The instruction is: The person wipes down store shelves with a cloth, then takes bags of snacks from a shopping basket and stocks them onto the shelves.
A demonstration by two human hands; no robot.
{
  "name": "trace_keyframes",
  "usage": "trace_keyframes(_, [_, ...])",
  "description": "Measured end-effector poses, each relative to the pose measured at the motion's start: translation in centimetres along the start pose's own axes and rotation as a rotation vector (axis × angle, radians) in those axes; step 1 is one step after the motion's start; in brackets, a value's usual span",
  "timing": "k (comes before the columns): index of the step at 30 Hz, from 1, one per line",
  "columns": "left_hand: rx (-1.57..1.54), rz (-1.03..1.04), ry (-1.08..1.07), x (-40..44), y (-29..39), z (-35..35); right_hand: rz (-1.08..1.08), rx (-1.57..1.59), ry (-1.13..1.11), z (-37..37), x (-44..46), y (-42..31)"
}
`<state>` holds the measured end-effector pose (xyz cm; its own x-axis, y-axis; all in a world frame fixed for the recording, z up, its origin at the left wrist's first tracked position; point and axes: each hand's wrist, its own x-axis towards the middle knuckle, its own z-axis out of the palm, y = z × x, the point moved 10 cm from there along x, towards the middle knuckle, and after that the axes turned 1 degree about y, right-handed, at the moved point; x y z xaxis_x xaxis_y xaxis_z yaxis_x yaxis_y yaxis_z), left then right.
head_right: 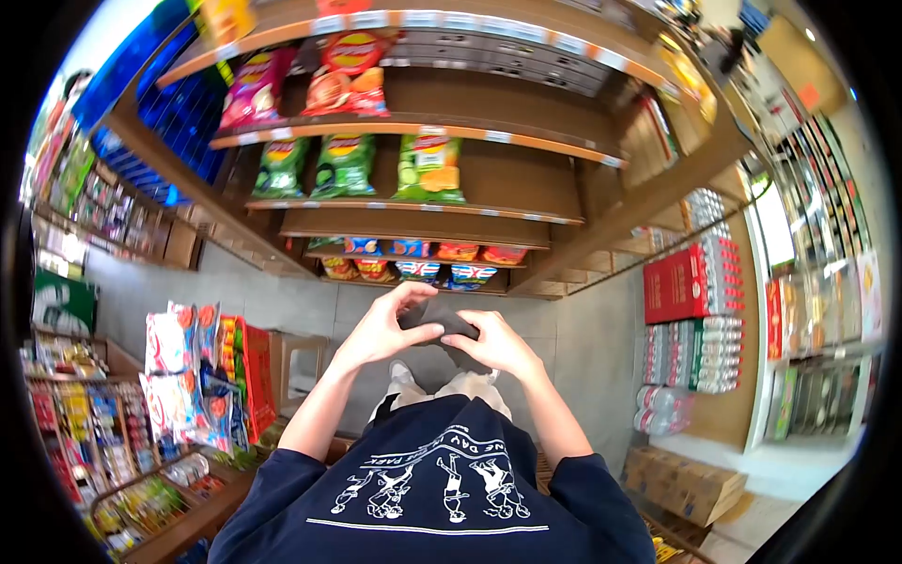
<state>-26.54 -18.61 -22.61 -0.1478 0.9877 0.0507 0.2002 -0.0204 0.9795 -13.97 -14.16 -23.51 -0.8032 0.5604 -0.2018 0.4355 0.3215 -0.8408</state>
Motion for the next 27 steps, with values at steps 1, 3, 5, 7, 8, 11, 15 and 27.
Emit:
trace_keyframes(1, [-0.002, -0.053, -0.008, -1.1, -0.9, -1.5, 0.02, 0.137, -0.018, 1.4, 0.8, 0.4])
trace_keyframes(3, [-0.151, -0.126, -0.106, -2.5, -4.5, -2.4, 0.085, 0.319, -0.091, 3.1, 2.0, 0.6])
trace_keyframes(5, [-0.311, -0.204, -0.233, -3.9, -6.0, -2.4, 0.088, 0.372, -0.149, 4.2, 3.2, 0.2])
trace_keyframes(7, [-0.377, -0.225, -0.14, -5.1, -6.1, -4.0, 0.103, 0.441, -0.205, 5.9, 4.1, -0.1])
trace_keyframes(8, [-0.43, -0.232, -0.069, -5.3, -6.3, -4.7, 0.128, 0.505, -0.164, 6.0, 4.8, 0.2])
trace_keyframes(11, [-0.494, -0.194, 0.197, -4.8, -6.7, -6.6, 0.118, 0.474, -0.056, 5.6, 7.2, 1.1])
trace_keyframes(15, [-0.455, -0.149, 0.425, -4.5, -6.4, -9.5, -0.227, 0.281, 0.215, 5.3, 9.9, -0.3])
trace_keyframes(27, [0.015, -0.443, 0.558, -2.7, -8.4, -10.2, 0.559, 1.854, -0.392, 23.0, 14.7, 7.6])
